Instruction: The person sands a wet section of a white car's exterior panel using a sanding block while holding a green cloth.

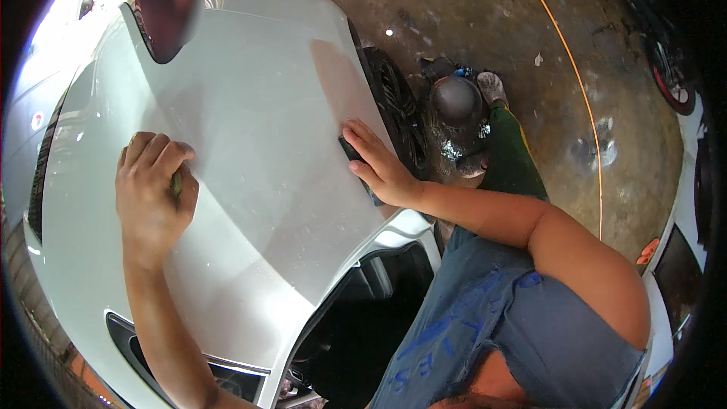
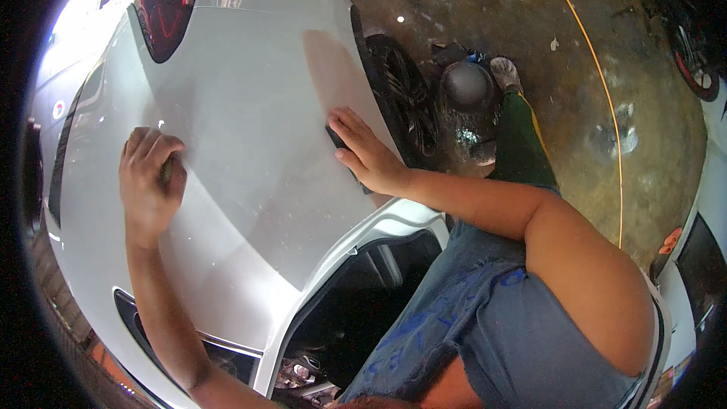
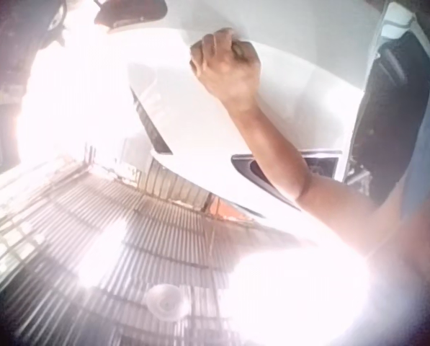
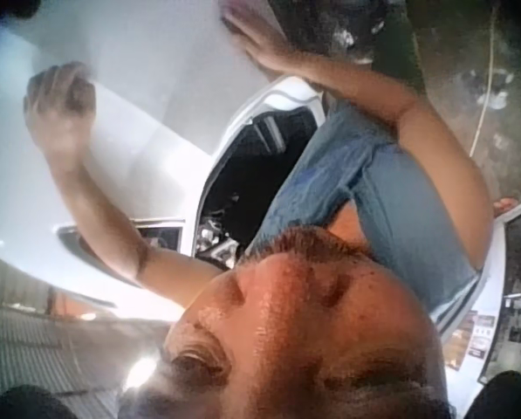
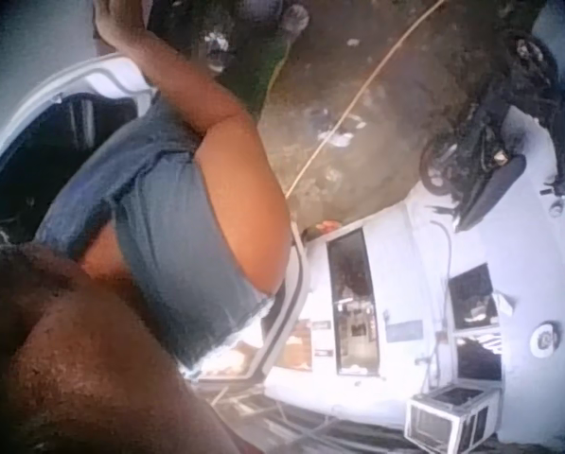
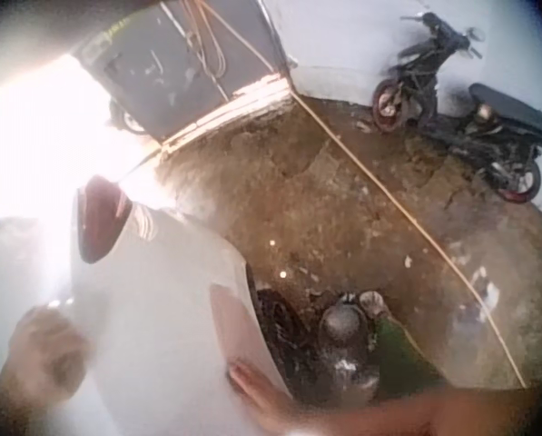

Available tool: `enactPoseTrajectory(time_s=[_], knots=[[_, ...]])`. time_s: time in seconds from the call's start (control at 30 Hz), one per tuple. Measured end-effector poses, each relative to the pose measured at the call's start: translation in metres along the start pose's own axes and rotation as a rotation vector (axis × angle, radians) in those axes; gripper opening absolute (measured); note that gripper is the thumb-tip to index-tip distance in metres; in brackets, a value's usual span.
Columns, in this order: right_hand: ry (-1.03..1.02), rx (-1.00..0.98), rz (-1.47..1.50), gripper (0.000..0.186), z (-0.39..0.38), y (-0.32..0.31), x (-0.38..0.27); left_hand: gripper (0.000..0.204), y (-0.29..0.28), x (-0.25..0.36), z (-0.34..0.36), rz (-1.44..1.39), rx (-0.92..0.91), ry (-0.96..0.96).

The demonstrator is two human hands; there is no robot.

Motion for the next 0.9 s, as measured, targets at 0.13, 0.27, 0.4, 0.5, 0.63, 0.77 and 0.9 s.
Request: enactPoseTrajectory(time_s=[0.13,0.27,0.4,0.5,0.63,0.77,0.9], knots=[[0.054,0.144,0.048,0.054,0.094,-0.039,0.034,0.018,-0.008,0.009,0.013,-0.004,0.026,0.009],[0.063,0.192,0.107,0.053,0.157,-0.067,0.058,0.019,-0.003,0.008,0.020,0.008,0.045,0.033],[0.043,0.046,0.013,0.056,0.046,-0.007,0.014,0.019,-0.001,0.003,0.003,0.016,0.043,0.000],[-0.124,0.050,-0.006,0.056,-0.012,-0.003,-0.015,0.019,-0.006,0.006,0.005,0.024,0.044,0.013],[0.025,0.117,0.028,0.053,0.088,-0.048,0.036,0.019,-0.007,0.011,0.017,0.025,0.044,0.022],[0.067,0.185,0.057,0.050,0.148,-0.074,0.060,0.019,-0.004,0.010,0.020,0.007,0.054,0.035],[-0.049,0.057,0.007,0.056,0.013,-0.007,0.009,0.017,0.001,0.004,0.006,0.011,0.040,0.015]])
Point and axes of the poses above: each hand's wrist, its own z-axis towards the middle knuckle, its own y-axis out of the palm, x = y × z, the point moved 8 cm from there along z, towards the middle knuckle, and after that the axes turned 4 degrees about -x, right-handed, at the moved point
